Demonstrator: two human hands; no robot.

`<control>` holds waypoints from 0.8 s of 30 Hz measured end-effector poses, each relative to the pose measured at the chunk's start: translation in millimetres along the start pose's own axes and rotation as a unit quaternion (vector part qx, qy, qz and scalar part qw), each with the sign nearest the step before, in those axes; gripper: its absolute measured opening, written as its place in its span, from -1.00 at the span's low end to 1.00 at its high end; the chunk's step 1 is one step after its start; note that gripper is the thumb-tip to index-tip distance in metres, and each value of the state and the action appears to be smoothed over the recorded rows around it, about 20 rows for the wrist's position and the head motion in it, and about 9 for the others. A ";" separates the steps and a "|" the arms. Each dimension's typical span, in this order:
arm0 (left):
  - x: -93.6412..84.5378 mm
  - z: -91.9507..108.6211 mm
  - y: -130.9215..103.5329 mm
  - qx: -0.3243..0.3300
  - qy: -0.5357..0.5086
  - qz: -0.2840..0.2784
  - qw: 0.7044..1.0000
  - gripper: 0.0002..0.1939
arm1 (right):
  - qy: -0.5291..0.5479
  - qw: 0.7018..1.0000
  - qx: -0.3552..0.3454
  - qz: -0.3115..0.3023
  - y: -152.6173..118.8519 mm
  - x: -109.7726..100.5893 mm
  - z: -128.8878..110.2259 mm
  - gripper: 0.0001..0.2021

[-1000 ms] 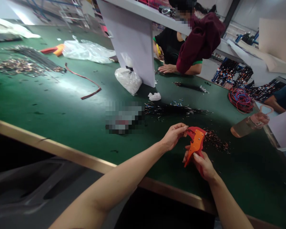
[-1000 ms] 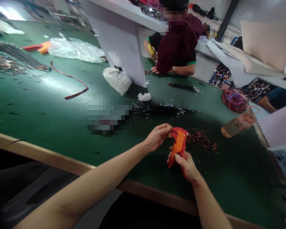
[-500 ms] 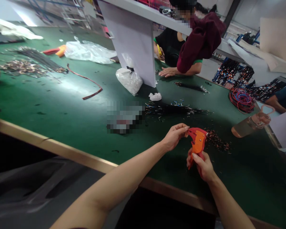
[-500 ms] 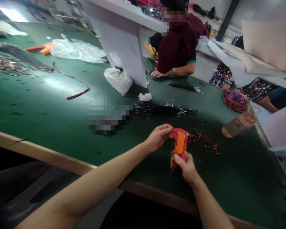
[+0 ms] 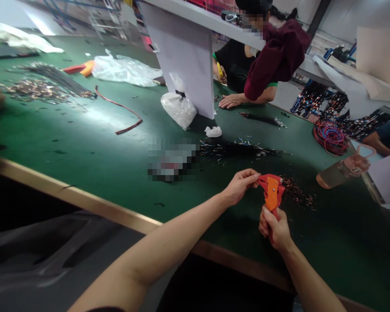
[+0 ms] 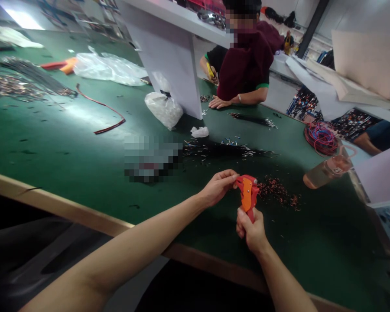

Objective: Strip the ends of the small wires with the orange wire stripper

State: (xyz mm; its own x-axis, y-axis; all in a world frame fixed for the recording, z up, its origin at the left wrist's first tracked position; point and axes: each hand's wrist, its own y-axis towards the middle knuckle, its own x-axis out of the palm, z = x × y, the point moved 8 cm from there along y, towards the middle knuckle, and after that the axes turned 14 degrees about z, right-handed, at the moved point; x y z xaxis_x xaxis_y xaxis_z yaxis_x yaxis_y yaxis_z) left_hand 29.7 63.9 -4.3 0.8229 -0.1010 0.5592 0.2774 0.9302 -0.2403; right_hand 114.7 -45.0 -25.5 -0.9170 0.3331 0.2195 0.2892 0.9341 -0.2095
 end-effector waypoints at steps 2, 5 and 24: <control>-0.7 -0.5 0.9 -0.001 0.003 0.004 1.000 -0.69 | 0.023 1.000 0.012 -0.015 0.3 2.9 -0.4 -0.62; -1.7 2.7 1.4 0.010 0.003 0.010 1.000 -0.71 | 0.060 0.998 0.010 -0.031 1.4 4.6 -6.8 -0.67; -5.3 20.3 -9.3 0.161 0.128 0.076 0.976 -0.69 | -0.034 0.994 -0.081 0.058 11.3 -20.5 -14.3 -0.67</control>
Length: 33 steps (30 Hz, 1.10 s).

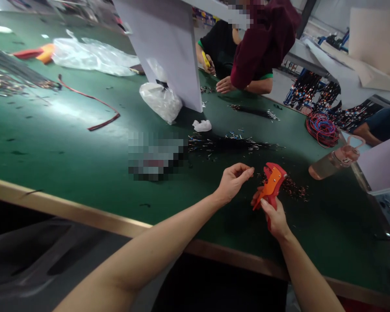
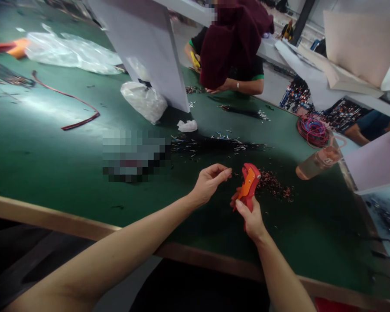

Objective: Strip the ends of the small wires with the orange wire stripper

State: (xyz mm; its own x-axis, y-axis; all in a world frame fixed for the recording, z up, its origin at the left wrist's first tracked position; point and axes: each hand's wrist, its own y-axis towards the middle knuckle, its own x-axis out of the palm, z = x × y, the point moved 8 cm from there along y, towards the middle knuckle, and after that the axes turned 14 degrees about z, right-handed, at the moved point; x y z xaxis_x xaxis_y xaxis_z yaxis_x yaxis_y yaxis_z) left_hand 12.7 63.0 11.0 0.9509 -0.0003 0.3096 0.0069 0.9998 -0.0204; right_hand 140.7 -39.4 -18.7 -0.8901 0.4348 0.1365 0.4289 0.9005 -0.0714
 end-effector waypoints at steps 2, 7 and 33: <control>-0.2 1.3 -1.2 0.007 0.004 0.000 1.000 -0.71 | -0.060 0.996 -0.055 0.024 4.1 -8.4 -11.2 -0.65; -11.8 9.1 4.4 0.039 -0.021 0.059 0.997 -0.77 | -0.341 0.905 -0.226 0.114 19.2 -38.2 -42.6 -0.52; 29.0 -1.6 -30.3 0.071 0.083 -0.178 0.978 -0.71 | -0.343 0.895 -0.284 0.021 11.5 -19.0 -63.9 -0.79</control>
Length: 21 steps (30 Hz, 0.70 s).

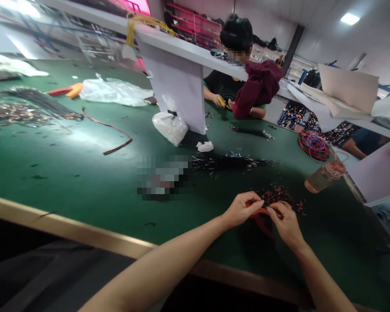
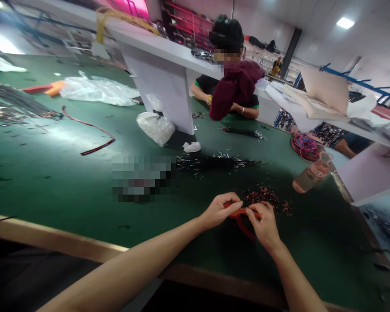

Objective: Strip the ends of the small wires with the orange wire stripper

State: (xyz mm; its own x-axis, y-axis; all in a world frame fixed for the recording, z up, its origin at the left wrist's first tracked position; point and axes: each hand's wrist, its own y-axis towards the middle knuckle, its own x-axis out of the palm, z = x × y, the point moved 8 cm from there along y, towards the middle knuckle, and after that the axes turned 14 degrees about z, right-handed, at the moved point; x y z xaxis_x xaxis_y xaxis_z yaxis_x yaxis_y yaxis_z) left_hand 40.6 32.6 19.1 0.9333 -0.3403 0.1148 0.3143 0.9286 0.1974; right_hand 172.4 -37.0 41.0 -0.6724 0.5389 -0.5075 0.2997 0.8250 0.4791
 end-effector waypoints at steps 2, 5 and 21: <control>-1.8 -1.1 1.2 -0.002 -0.003 0.008 1.000 -0.71 | 0.011 1.000 0.011 0.015 -0.8 -1.7 4.2 -0.78; -10.3 -5.6 6.3 -0.021 -0.018 0.050 0.998 -0.71 | 0.029 0.996 0.069 0.056 -0.9 -9.0 21.7 -0.77; -39.4 -19.2 15.9 -0.012 0.023 0.169 0.985 -0.72 | -0.079 0.996 -0.026 0.041 -9.2 -3.3 33.2 -0.72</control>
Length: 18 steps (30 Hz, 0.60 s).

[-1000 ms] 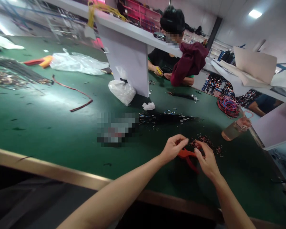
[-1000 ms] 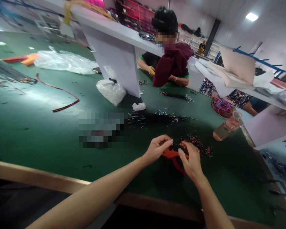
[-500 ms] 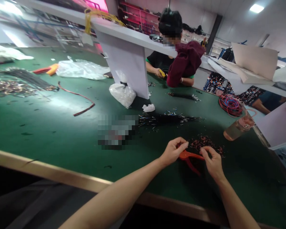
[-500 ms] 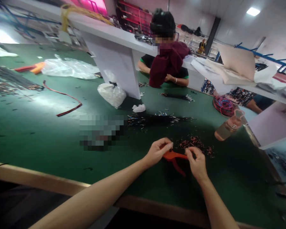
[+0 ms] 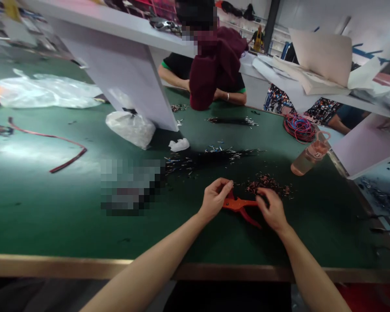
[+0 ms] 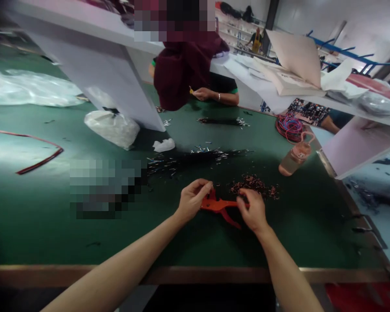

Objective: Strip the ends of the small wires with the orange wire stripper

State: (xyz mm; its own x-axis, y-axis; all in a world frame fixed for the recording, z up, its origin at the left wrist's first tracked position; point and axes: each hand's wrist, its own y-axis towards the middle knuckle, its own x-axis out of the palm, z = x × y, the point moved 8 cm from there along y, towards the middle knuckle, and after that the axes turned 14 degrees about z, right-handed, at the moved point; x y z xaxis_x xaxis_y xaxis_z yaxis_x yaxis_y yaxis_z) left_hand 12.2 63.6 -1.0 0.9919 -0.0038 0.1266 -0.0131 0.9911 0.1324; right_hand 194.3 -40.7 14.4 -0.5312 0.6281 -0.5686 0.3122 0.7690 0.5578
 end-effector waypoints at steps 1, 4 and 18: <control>-3.1 -1.4 2.1 0.003 0.002 0.016 1.000 -0.71 | -0.027 0.998 -0.034 -0.042 -6.5 8.9 -12.5 -0.70; -13.0 -4.2 7.9 0.009 0.003 0.066 0.998 -0.70 | -0.110 0.983 -0.072 -0.130 -22.4 27.9 -34.2 -0.55; -24.1 9.2 10.5 0.024 -0.029 0.124 0.992 -0.76 | 0.039 0.996 0.065 -0.037 -10.7 3.5 -20.8 -0.67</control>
State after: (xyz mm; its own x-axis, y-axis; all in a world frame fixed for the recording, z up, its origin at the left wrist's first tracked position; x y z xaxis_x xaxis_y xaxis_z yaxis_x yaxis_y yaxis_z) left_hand -13.1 72.9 6.4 0.9490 0.2294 0.2163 -0.2621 0.9553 0.1368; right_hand 172.7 -49.2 19.0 -0.6143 0.5614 -0.5545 0.3664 0.8253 0.4296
